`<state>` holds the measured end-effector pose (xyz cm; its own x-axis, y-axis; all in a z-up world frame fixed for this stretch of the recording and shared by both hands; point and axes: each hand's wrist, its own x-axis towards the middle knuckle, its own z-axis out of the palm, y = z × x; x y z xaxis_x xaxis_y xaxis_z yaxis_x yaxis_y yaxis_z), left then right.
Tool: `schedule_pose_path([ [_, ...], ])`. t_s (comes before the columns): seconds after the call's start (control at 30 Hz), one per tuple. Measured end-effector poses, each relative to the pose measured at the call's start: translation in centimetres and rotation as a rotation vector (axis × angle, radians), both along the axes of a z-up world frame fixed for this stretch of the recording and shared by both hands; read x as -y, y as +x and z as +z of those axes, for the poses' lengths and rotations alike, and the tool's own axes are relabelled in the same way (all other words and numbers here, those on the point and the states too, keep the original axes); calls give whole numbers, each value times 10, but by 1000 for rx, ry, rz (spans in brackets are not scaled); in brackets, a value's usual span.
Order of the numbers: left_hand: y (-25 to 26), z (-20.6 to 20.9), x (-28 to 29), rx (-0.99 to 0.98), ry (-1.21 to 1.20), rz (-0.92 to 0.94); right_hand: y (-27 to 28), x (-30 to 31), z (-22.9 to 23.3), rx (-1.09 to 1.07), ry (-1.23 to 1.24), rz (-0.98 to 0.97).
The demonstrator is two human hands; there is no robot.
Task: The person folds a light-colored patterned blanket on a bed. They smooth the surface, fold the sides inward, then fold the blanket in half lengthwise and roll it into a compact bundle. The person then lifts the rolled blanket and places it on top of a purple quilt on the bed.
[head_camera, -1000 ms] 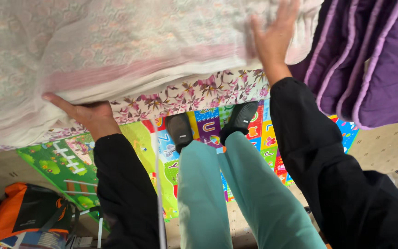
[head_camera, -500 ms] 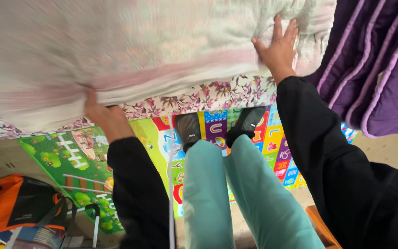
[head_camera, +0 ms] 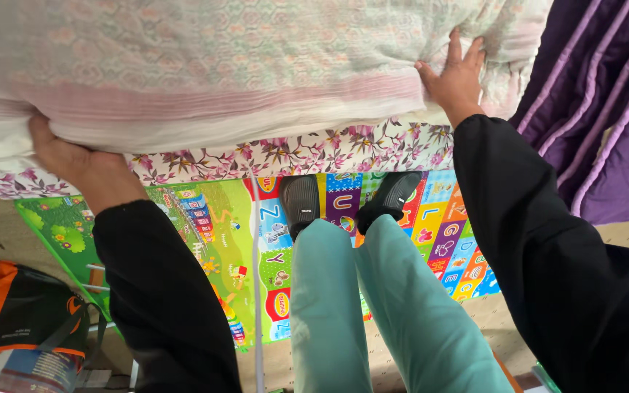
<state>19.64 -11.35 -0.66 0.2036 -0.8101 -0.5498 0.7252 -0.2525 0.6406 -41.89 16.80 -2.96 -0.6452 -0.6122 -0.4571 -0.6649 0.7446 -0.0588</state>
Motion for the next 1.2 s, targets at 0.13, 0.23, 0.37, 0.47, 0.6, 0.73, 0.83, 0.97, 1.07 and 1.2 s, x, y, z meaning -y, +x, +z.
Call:
schedule_pose_path([
  [0.13,27,9,-13,289,-152,96,-10,5,1,5,18,13],
  [0.23,40,-1,-32,317,-107,111,-9,1,-1,-13,20,21],
  [0.37,42,-29,-46,288,379,282,-13,-5,-8,-1,16,1],
  [0.47,22,-39,-73,152,384,158,-12,-6,-12,-20,-47,37],
  [0.6,-45,-34,-101,251,506,-56,17,-3,2,-122,-184,-28],
  [0.73,-100,-29,-102,269,559,-132,95,-14,28,-236,-509,136],
  [0.83,-103,-36,-89,268,501,-141,155,-11,30,132,-199,-305],
  [0.97,-79,-54,-86,217,185,-141,176,6,29,757,-349,-1081],
  [1.07,-76,-60,-101,420,291,-86,170,15,30,1055,-499,-1266],
  [1.2,-90,-58,-110,384,748,-170,149,22,19,1226,-839,-1273],
])
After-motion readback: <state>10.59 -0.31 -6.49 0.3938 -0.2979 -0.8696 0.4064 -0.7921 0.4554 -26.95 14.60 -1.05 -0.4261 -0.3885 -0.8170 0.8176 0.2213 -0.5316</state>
